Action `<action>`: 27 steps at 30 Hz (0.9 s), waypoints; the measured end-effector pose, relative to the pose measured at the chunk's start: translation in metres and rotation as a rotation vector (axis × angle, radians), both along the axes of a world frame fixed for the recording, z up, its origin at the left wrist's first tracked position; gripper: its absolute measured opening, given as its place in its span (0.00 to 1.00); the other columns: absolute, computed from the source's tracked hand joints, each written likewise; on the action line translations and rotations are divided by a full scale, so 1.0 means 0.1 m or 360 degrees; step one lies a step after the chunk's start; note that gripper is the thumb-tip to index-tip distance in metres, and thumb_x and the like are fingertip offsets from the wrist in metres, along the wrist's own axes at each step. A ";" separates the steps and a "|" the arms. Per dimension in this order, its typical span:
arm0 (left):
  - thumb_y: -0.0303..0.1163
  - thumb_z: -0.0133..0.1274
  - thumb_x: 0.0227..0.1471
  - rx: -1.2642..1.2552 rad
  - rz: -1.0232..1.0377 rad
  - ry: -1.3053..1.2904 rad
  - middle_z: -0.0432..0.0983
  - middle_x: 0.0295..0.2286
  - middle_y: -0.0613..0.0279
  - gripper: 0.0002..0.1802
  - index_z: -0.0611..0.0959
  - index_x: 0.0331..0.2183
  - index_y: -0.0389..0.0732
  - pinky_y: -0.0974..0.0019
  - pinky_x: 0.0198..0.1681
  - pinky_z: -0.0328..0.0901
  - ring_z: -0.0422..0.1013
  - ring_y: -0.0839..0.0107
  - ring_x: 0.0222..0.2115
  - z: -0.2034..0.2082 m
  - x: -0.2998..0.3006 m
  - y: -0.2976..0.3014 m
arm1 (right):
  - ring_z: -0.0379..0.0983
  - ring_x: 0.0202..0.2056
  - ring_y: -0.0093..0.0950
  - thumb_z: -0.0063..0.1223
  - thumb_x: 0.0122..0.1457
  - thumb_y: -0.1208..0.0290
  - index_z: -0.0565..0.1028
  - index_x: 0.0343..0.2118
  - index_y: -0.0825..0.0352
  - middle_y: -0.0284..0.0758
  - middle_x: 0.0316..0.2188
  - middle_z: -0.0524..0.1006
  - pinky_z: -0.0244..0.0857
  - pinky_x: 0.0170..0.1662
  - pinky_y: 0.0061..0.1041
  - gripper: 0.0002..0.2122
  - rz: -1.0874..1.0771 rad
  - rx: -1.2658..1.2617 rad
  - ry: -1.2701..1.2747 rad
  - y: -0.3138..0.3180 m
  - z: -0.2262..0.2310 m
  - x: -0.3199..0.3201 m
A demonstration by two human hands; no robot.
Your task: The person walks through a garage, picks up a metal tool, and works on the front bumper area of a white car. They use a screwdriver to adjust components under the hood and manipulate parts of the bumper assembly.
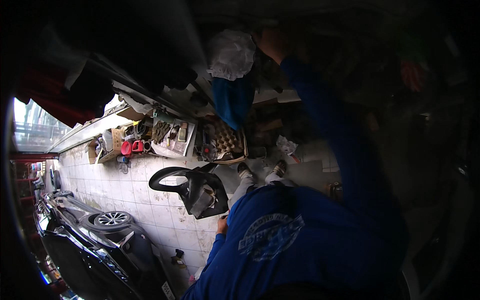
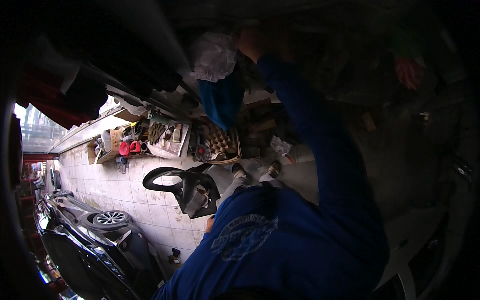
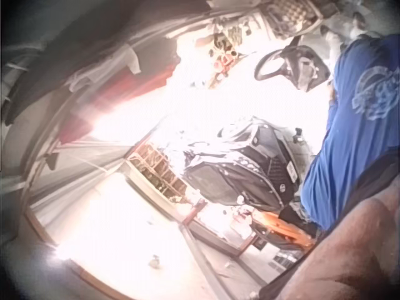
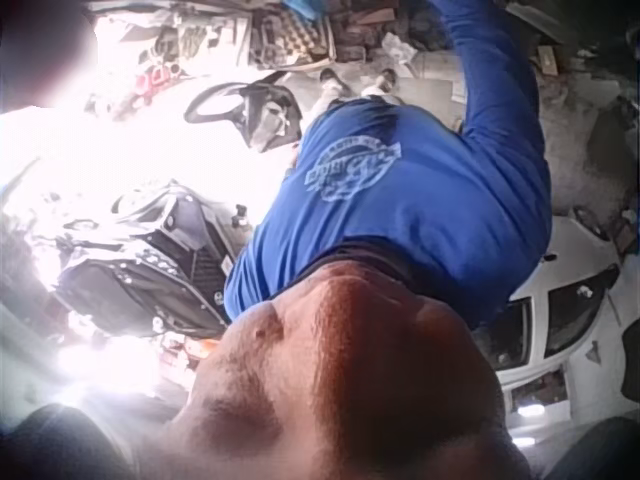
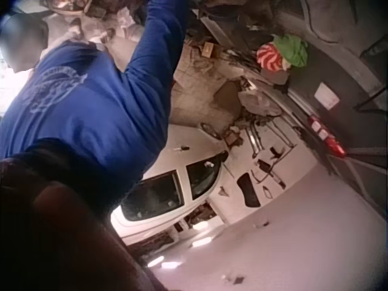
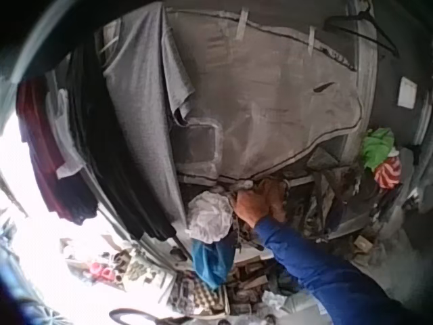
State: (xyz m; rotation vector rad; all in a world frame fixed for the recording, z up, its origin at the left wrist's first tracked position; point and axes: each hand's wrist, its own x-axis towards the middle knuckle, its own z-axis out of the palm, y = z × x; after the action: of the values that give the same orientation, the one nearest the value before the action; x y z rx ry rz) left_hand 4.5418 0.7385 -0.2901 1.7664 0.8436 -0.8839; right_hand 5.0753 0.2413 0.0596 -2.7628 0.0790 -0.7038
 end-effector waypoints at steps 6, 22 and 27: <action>0.42 0.58 0.54 0.0081 -0.0255 -0.0051 0.83 0.37 0.53 0.23 0.84 0.43 0.31 0.59 0.43 0.71 0.79 0.57 0.39 -0.23 0.33 0.43 | 0.79 0.37 0.48 0.47 0.64 0.49 0.82 0.34 0.67 0.48 0.33 0.81 0.72 0.42 0.47 0.23 -0.0003 -0.0032 -0.0178 0.03 -0.04 0.07; 0.33 0.55 0.59 -0.0255 0.0197 -0.0199 0.83 0.32 0.57 0.15 0.80 0.47 0.38 0.66 0.24 0.70 0.80 0.66 0.26 0.04 1.91 0.88 | 0.78 0.28 0.48 0.53 0.59 0.46 0.83 0.29 0.68 0.49 0.26 0.80 0.72 0.34 0.46 0.24 -0.0191 -0.0213 -0.0038 -0.38 -0.10 0.15; 0.35 0.55 0.59 -0.0365 0.0093 -0.0166 0.83 0.31 0.57 0.15 0.82 0.45 0.36 0.67 0.24 0.69 0.78 0.70 0.25 -0.23 1.75 0.79 | 0.82 0.39 0.34 0.58 0.58 0.44 0.80 0.40 0.54 0.37 0.33 0.84 0.70 0.46 0.38 0.19 -0.0551 -0.0303 0.0089 -0.09 0.53 -0.15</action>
State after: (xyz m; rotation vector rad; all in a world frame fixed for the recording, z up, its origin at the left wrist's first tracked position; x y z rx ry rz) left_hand 4.7167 0.8170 -0.3131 1.5662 0.6936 -0.8096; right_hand 5.0606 0.2322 0.1130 -2.9857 0.5396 -0.7500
